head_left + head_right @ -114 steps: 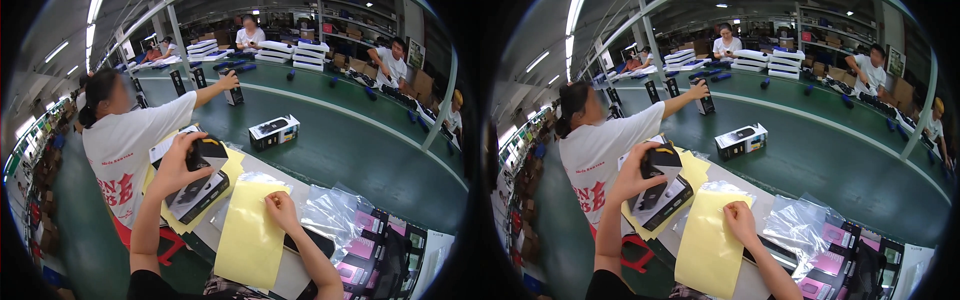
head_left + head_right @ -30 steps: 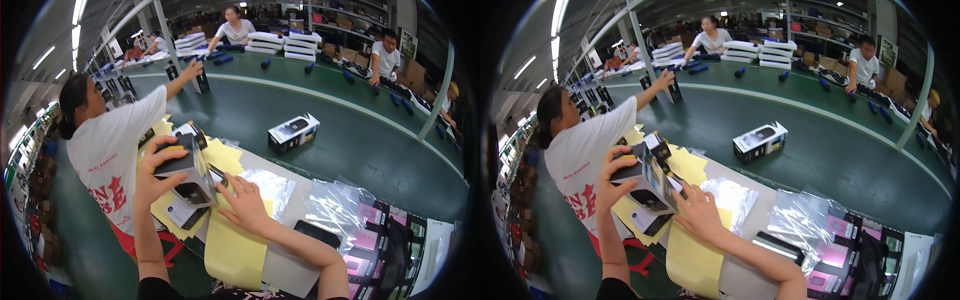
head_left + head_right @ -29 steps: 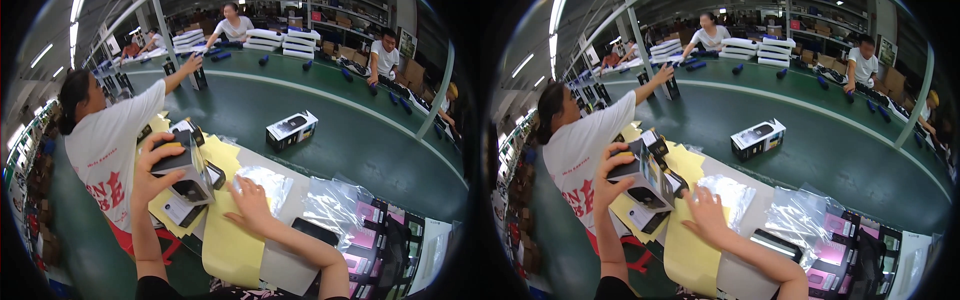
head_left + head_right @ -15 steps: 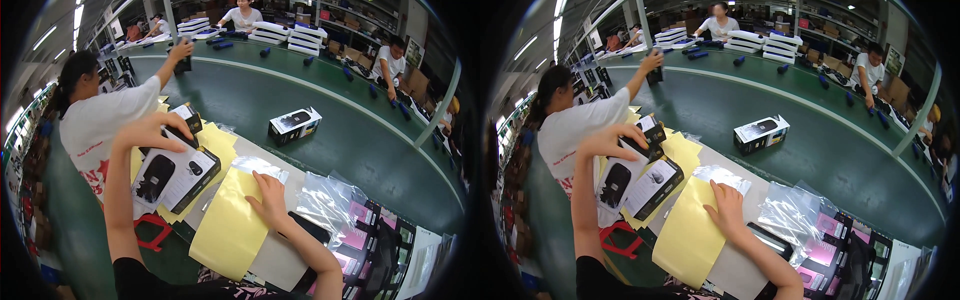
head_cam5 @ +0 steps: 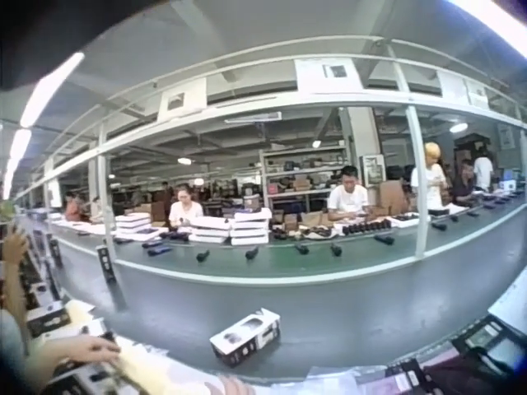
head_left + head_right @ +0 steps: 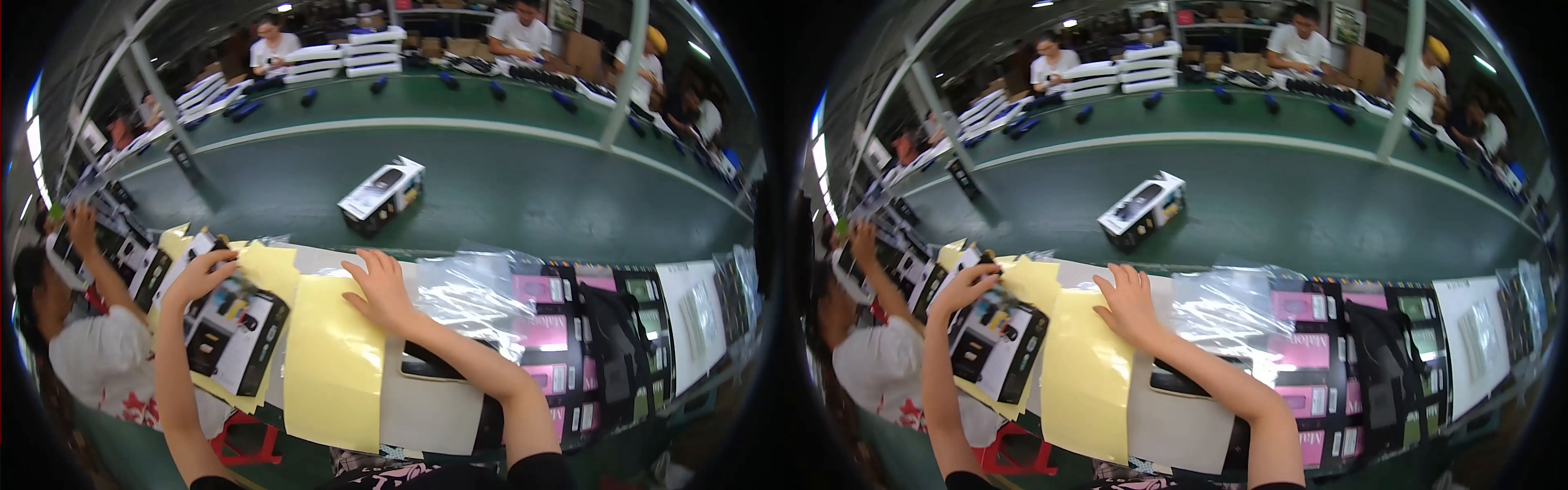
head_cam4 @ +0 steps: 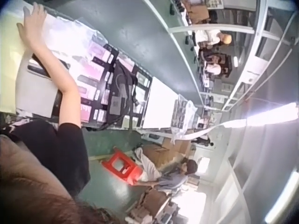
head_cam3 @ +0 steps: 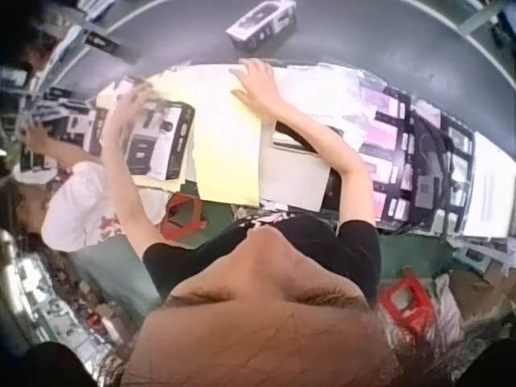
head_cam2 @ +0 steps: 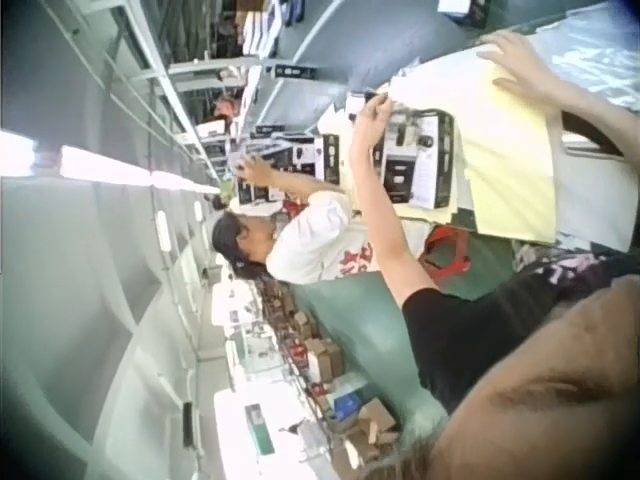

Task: The person packages electronic components into rigid electronics boxes and plastic bags by hand.

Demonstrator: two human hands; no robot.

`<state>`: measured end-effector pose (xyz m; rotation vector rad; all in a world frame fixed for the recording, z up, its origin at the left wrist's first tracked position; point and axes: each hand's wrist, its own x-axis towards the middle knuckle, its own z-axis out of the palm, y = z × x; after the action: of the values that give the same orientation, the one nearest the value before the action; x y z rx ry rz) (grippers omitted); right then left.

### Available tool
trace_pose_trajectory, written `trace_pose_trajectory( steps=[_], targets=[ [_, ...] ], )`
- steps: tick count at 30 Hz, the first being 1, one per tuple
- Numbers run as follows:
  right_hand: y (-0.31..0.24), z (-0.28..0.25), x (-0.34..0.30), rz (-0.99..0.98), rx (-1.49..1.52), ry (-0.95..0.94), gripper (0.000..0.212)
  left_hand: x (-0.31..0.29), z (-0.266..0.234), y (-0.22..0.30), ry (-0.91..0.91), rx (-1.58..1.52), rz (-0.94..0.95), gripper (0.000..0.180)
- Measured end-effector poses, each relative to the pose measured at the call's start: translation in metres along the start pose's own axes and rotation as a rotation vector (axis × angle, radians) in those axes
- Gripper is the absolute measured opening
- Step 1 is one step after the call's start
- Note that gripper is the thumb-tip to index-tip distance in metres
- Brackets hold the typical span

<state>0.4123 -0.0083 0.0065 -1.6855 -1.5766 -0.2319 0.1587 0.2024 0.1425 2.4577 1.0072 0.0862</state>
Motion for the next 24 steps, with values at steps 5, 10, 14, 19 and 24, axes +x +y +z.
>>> trace_pose_trajectory(
  steps=[5,10,14,19,24],
  targets=[
    [0.080,-0.089,-0.017,0.313,0.141,-0.158,0.033,-0.025,0.026,0.022,0.375,0.180,0.032,0.031],
    [0.174,-0.159,-0.085,0.684,-0.127,-0.101,0.034,-0.029,0.088,0.105,0.295,0.189,0.424,0.040],
    [0.196,-0.153,-0.105,0.696,-0.474,0.034,0.031,-0.045,0.167,0.139,-0.098,0.293,0.561,0.059],
    [0.201,-0.148,-0.098,0.711,-0.393,0.048,0.015,-0.040,0.182,0.110,-0.102,0.327,0.552,0.059],
    [0.204,-0.181,-0.099,0.684,0.202,0.302,0.014,-0.025,0.179,0.131,-0.104,0.215,0.587,0.054]
  ],
)
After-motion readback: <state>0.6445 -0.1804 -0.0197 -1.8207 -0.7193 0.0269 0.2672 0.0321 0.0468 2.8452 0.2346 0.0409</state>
